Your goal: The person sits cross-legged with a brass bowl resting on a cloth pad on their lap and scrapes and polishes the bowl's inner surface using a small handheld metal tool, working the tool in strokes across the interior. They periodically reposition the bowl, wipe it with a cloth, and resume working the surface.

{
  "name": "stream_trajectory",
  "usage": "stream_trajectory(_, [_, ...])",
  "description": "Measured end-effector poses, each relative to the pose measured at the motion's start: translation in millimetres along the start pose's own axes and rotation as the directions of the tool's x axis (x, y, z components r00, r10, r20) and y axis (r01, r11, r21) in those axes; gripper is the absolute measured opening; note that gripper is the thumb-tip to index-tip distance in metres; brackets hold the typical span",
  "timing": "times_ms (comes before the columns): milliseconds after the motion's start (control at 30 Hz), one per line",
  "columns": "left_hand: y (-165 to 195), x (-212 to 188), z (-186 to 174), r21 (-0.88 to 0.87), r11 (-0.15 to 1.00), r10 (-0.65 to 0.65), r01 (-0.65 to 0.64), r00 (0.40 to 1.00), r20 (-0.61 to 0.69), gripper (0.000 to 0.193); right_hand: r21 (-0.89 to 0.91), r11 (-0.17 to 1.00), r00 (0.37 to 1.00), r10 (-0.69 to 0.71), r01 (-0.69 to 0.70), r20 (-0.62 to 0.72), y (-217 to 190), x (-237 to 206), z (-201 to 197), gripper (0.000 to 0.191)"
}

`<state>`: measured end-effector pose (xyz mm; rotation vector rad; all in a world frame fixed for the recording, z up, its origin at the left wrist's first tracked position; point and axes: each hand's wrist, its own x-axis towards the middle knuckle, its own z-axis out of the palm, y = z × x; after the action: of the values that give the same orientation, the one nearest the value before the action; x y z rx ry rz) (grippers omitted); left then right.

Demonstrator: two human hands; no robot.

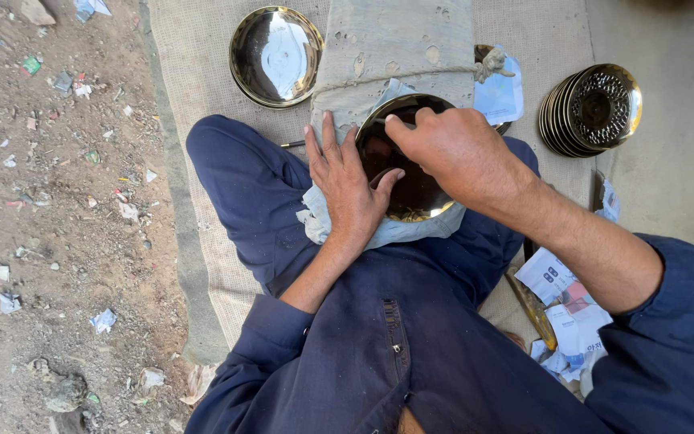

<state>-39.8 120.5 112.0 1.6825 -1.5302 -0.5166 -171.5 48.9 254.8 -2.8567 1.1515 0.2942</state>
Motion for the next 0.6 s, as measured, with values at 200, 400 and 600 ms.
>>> stream_trajectory(200, [3,-2,-1,0.027,0.999,0.027,-0.027,0.999,-0.019,0.100,0.061,0.990,0.992,0.127,-0.127,0.002,0,-20,-3,0.064])
stream_trajectory(400, [15,-2,12,0.054,0.998,0.034,-0.034,0.999,-0.003,0.116,0.210,0.935,0.949,0.307,-0.286,-0.076,-9,-45,5,0.071])
stream_trajectory(600, [18,2,21,0.112,0.994,0.000,-0.001,1.000,0.013,0.118,0.241,0.921,0.937,0.336,-0.305,-0.097,-15,-59,16,0.069])
